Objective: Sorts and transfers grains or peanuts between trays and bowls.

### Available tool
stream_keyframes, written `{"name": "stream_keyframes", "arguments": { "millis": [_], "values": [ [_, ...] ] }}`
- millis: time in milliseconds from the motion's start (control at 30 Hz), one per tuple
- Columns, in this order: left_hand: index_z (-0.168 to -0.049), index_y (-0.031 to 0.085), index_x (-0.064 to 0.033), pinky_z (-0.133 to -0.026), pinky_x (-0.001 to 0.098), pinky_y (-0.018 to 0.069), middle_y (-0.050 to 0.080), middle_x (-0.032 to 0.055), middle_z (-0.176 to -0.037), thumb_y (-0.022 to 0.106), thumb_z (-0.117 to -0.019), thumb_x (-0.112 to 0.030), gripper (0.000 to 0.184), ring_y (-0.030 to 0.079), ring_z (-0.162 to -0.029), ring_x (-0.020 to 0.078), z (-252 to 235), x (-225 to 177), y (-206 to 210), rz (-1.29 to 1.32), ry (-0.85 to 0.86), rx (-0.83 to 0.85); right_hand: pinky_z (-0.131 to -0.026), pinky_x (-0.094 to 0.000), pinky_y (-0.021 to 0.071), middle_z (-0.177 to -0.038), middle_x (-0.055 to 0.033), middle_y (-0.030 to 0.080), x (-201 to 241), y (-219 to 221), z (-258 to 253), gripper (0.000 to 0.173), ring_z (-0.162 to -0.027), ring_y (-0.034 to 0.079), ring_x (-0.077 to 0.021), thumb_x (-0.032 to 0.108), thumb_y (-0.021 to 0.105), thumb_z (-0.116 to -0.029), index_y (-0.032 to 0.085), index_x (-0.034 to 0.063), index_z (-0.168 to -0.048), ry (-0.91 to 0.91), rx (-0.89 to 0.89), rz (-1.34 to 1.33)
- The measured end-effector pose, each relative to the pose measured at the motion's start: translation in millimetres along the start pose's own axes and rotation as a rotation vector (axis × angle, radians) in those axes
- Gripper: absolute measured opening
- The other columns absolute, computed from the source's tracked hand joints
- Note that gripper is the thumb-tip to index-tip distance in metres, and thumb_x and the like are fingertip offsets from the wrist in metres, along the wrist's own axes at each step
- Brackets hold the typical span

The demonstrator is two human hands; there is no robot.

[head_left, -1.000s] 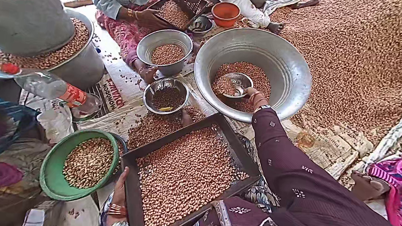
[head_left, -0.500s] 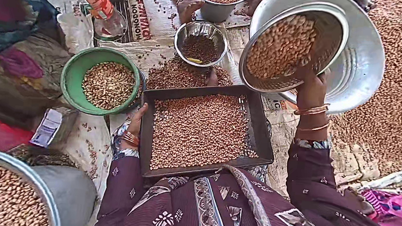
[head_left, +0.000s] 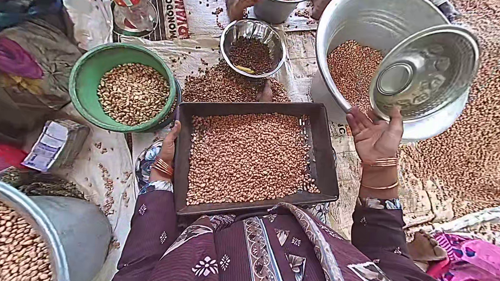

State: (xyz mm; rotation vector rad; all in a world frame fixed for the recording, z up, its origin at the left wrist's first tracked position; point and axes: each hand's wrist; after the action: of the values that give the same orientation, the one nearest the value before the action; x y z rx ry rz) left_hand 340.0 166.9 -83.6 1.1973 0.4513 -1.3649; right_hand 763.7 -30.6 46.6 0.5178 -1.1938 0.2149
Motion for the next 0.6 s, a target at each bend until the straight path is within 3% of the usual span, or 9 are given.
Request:
{"name": "stream_keyframes", "arguments": {
  "millis": [67, 100, 167, 233, 267, 300, 400, 500, 600],
  "values": [
    [-0.117, 0.061, -0.026, -0.074, 0.0158, 0.0593, 0.074, -0.0126, -0.096, 0.029, -0.1117, -0.04, 0.036, 0.069, -0.085, -0.0058, 1.1, 3.8, -3.1, 0.053, 0.072, 0.048, -0.087, -0.0364, 0.0607, -0.114, -0.0072, 0.073, -11.0, 2.6, 18.2, 0.054, -0.096, 0.074, -0.0193, 0.041, 0.017, -0.1133, 0.049, 0.0056, -0.137, 0.054, 0.188, 0.319],
    [-0.117, 0.062, -0.0263, -0.076, 0.016, 0.0597, 0.075, -0.0127, -0.097, 0.028, -0.1114, -0.041, 0.037, 0.07, -0.087, -0.0059, 2.5, 5.1, -4.0, 0.08, 0.107, 0.073, -0.09, -0.0356, 0.0596, -0.117, -0.0059, 0.074, -23.0, 6.5, 29.0, 0.051, -0.1, 0.073, -0.017, 0.036, 0.024, -0.1125, 0.055, 0.0052, -0.137, 0.045, 0.312, 0.507],
    [-0.119, 0.064, -0.0257, -0.08, 0.0183, 0.0601, 0.076, -0.0111, -0.102, 0.034, -0.1092, -0.048, 0.038, 0.071, -0.092, -0.0038, 2.7, 8.9, -8.5, 0.131, 0.155, 0.127, -0.106, -0.0429, 0.0504, -0.143, -0.0066, 0.062, -54.6, 20.5, 48.3, 0.049, -0.128, 0.061, -0.0196, 0.041, 0.044, -0.1077, 0.057, 0.0131, -0.145, 0.013, 0.62, 0.93],
    [-0.123, 0.062, -0.0252, -0.082, 0.0192, 0.06, 0.075, -0.0107, -0.105, 0.035, -0.1084, -0.051, 0.04, 0.07, -0.095, -0.0031, 8.1, 7.9, -7.1, 0.144, 0.141, 0.148, -0.113, -0.0672, 0.0362, -0.165, -0.0208, 0.032, -90.4, 47.2, 65.8, 0.079, -0.149, 0.036, -0.0422, 0.057, 0.065, -0.0931, 0.039, 0.0257, -0.161, -0.035, 0.826, 1.332],
    [-0.124, 0.062, -0.0249, -0.08, 0.0192, 0.0604, 0.075, -0.0107, -0.106, 0.034, -0.1088, -0.052, 0.042, 0.07, -0.095, -0.003, 13.6, 5.6, -4.9, 0.152, 0.115, 0.151, -0.107, -0.0788, 0.0316, -0.167, -0.0291, 0.018, -104.9, 66.1, 75.3, 0.098, -0.15, 0.025, -0.0541, 0.063, 0.074, -0.084, 0.028, 0.0309, -0.164, -0.015, 0.875, 1.469],
    [-0.125, 0.062, -0.0257, -0.078, 0.0182, 0.0604, 0.074, -0.0118, -0.106, 0.034, -0.1086, -0.054, 0.044, 0.07, -0.093, -0.0041, 19.8, 3.3, -3.7, 0.154, 0.09, 0.161, -0.101, -0.0843, 0.0311, -0.167, -0.0342, 0.011, -116.2, 86.7, 84.8, 0.109, -0.147, 0.023, -0.061, 0.065, 0.081, -0.0772, 0.023, 0.0343, -0.165, -0.004, 0.899, 1.568],
    [-0.13, 0.061, -0.0264, -0.082, 0.02, 0.0599, 0.073, -0.0113, -0.112, 0.034, -0.1073, -0.058, 0.048, 0.069, -0.099, -0.0028, 22.8, 3.4, -9.7, 0.207, 0.089, 0.21, -0.094, -0.0841, 0.0366, -0.165, -0.0361, 0.014, -142.0, 143.1, 106.7, 0.112, -0.142, 0.029, -0.0641, 0.064, 0.085, -0.0727, 0.026, 0.0355, -0.164, -0.079, 0.994, 1.677],
    [-0.136, 0.06, -0.0251, -0.088, 0.0252, 0.0604, 0.072, -0.0074, -0.119, 0.035, -0.1061, -0.059, 0.052, 0.069, -0.106, 0.0017, 11.0, 5.3, -15.5, 0.292, 0.12, 0.306, -0.095, -0.0891, 0.0288, -0.167, -0.0293, 0.018, -166.9, 183.2, 131.5, 0.1, -0.146, 0.023, -0.0626, 0.06, 0.085, -0.0758, 0.038, 0.0325, -0.159, -0.215, 1.209, 1.663],
    [-0.129, 0.062, -0.026, -0.082, 0.022, 0.0613, 0.074, -0.0092, -0.112, 0.031, -0.1067, -0.06, 0.051, 0.071, -0.099, -0.0007, 6.9, 4.7, -15.2, 0.262, 0.113, 0.288, -0.103, -0.0901, 0.0169, -0.168, -0.0209, 0.027, -185.2, 188.2, 163.7, 0.086, -0.153, 0.013, -0.0557, 0.058, 0.082, -0.0799, 0.049, 0.0258, -0.152, -0.356, 1.51, 1.619]
  ]
}}
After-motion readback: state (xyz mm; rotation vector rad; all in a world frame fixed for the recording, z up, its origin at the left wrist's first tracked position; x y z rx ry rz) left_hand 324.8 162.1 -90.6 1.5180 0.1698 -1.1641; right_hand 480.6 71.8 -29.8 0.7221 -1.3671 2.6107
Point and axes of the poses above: each hand's wrist, its own z-axis away from the middle knuckle, its own y-axis out of the palm, x = y × z
